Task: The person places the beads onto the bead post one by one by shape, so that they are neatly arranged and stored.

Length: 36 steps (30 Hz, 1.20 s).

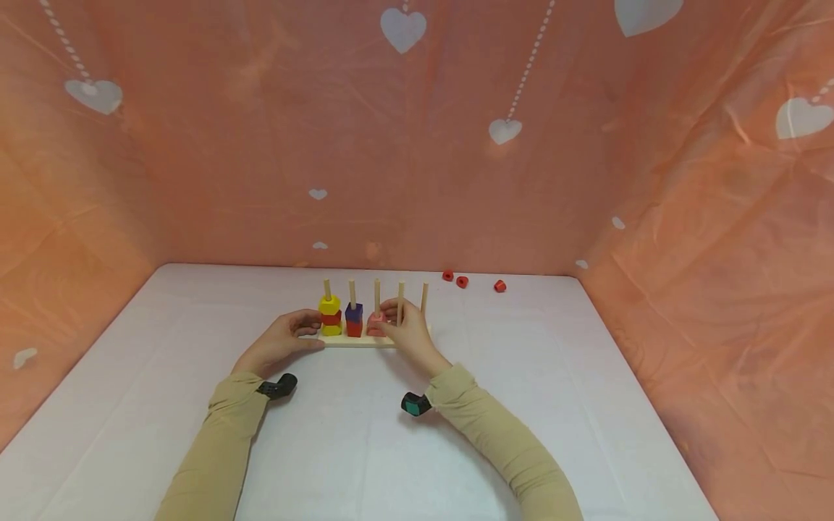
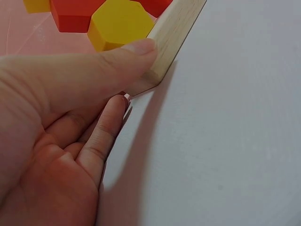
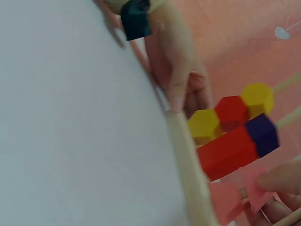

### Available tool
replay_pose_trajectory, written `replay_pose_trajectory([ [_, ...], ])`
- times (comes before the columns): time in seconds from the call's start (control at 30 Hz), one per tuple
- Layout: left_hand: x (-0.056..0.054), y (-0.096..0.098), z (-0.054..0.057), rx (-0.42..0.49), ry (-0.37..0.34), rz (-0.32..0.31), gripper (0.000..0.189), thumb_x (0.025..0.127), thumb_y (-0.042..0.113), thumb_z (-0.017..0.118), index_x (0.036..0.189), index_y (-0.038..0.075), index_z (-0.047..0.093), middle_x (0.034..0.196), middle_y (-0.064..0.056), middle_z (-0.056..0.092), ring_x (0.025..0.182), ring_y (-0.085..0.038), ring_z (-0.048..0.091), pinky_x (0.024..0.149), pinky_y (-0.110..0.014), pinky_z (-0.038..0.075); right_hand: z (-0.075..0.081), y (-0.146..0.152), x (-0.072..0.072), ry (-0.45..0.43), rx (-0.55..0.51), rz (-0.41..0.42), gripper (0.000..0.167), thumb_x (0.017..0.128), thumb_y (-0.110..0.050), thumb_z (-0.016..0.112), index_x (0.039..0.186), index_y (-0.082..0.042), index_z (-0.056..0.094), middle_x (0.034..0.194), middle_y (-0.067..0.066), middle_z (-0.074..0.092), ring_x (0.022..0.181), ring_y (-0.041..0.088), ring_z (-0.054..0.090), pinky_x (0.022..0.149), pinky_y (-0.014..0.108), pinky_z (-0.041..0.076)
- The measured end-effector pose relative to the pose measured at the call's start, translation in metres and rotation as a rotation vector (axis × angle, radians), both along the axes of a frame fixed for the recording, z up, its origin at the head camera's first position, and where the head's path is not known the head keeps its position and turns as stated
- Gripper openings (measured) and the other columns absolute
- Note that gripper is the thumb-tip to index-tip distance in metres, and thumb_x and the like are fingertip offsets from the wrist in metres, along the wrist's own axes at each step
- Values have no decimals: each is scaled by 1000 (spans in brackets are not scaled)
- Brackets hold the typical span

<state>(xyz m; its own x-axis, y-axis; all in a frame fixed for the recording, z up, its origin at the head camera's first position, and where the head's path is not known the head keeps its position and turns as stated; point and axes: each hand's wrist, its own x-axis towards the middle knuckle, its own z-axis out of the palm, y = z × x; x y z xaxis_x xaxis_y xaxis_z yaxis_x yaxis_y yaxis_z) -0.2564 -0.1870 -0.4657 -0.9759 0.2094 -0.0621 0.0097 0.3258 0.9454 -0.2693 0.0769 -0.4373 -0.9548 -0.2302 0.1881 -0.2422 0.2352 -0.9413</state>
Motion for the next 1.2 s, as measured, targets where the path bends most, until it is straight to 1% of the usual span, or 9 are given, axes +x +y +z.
replay_pose_trajectory([
  [0.13,1,1,2,0,-12,11,63,79,12,79,134,9,50,133,-10,52,119,-28,49,102,-42,41,-10,2,1,-42,7,5,28,84,-4,71,109,0,60,100,9,64,93,20,59,80,29,51],
  [0.33,0,1,3,-1,4,-2,64,79,12,79,135,7,49,133,-12,51,118,-28,49,101,-40,42,-11,11,6,16,3,18,29,85,4,66,113,4,57,107,16,63,105,28,59,92,35,49],
  [0.43,-1,1,2,10,-2,-1,64,79,12,79,135,7,49,132,-12,51,118,-28,50,101,-40,42,-9,19,15,41,21,42,37,85,8,63,120,8,51,118,21,59,116,34,54,100,40,43],
  [0.6,-2,2,1,15,-7,-12,64,78,12,80,134,8,50,132,-10,51,119,-27,50,101,-39,42,-7,41,35,76,135,90,57,84,7,64,135,7,39,134,24,48,124,38,46,103,46,38],
  [0.73,-1,1,0,-7,5,-5,64,78,13,80,135,7,50,132,-11,52,118,-27,50,101,-40,42,-3,63,44,127,219,134,51,85,4,65,132,5,46,129,21,53,119,36,51,100,46,42],
  [0.87,0,1,0,2,-9,4,63,78,12,80,134,8,50,132,-10,52,118,-28,49,101,-41,42,3,88,45,203,282,148,39,86,3,66,124,3,55,120,17,60,111,32,57,96,46,46],
  [0.93,1,0,1,12,-18,6,62,79,12,79,134,10,51,132,-10,52,119,-28,49,101,-41,42,15,98,47,235,289,135,39,85,6,66,122,6,55,119,21,60,110,36,57,95,49,46],
  [1.1,2,0,1,19,-22,9,60,79,13,79,133,12,52,131,-9,52,118,-29,48,101,-41,42,16,135,25,287,339,-3,43,84,6,67,125,5,53,119,23,59,110,38,56,95,51,45],
  [1.2,1,2,1,26,-26,10,60,79,13,79,132,11,52,131,-9,53,119,-29,48,101,-42,42,1,164,2,263,364,-103,45,86,2,66,128,0,52,122,17,58,113,35,54,97,49,43],
])
